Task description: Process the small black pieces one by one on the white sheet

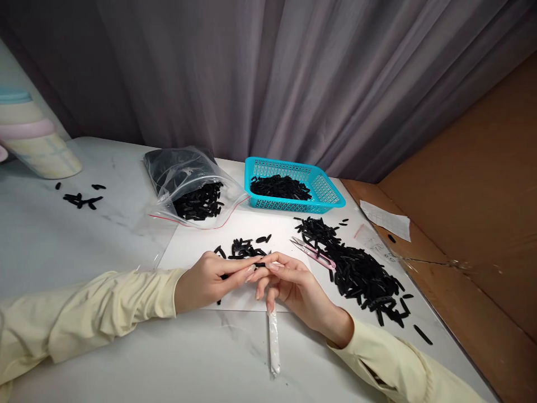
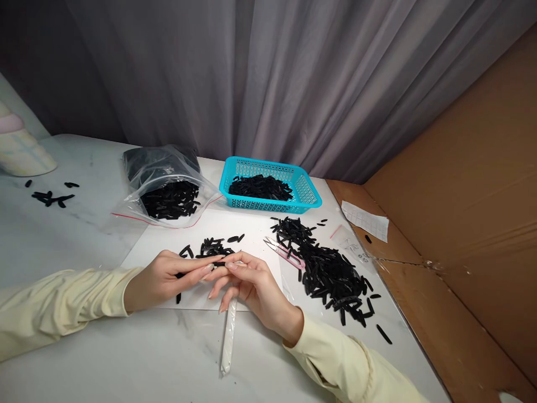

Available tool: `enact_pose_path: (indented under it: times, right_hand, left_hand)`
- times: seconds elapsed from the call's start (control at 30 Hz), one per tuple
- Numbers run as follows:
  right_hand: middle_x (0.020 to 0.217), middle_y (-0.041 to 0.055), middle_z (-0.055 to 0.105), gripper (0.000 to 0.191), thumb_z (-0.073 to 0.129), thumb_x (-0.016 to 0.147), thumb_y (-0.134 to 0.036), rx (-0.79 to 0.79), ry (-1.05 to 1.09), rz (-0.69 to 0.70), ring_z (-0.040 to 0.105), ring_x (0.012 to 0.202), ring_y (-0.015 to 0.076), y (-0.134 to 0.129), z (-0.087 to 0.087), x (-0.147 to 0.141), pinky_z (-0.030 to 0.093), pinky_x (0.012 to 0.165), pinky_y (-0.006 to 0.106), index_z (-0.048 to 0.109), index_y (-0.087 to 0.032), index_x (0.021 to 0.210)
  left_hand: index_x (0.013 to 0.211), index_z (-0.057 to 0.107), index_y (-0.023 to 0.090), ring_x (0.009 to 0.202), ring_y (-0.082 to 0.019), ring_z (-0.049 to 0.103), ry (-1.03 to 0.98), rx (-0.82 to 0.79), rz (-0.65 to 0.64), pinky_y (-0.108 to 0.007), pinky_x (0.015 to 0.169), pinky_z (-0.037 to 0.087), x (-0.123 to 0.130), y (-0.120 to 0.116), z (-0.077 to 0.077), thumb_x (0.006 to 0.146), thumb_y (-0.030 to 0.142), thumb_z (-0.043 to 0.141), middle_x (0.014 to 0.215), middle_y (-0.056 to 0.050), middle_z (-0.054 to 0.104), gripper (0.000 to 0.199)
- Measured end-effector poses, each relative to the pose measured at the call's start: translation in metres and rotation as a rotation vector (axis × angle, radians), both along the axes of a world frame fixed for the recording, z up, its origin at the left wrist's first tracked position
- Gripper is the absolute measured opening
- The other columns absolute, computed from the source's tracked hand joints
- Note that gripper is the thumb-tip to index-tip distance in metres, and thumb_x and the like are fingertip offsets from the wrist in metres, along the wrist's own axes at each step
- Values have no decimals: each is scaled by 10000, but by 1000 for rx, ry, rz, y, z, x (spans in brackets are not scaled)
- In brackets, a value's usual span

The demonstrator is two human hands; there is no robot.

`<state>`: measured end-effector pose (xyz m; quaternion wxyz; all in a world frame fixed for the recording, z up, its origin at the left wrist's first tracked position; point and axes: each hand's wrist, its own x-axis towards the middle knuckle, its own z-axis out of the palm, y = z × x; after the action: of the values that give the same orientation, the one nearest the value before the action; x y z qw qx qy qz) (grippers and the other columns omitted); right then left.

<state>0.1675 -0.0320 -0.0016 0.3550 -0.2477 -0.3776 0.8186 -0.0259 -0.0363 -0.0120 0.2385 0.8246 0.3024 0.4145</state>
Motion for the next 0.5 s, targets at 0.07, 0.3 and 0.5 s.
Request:
enact_pose_path:
  times: [0.07,0.3,0.5]
  right_hand:
    - [841,114,718,98,591,815,-218,-17,-1,4,675,615,157,0,1,0,535,444,201,559,-126,810]
    - [865,123,719,123,589,827,-231,2,-40,-3,683,628,162,0,0,1,529,452,201,554,-129,769]
    - [894,120,714,138,585,843,-246,36,-61,-4,693,672,168,-1,0,0,532,457,197,566,-125,778]
  left_hand:
    - [1058,665,-11,377,-57,177,0,-46,16,-168,321,219,0,0,1,883,165,441,423,96,246,334]
    - [1087,658,7,402,-65,170,-3,-434,15,-200,342,164,0,2,4,862,251,431,455,88,193,403]
    - [1094,653,8,410,-70,211,-17,-617,21,-198,361,193,0,2,6,848,311,427,445,83,224,451]
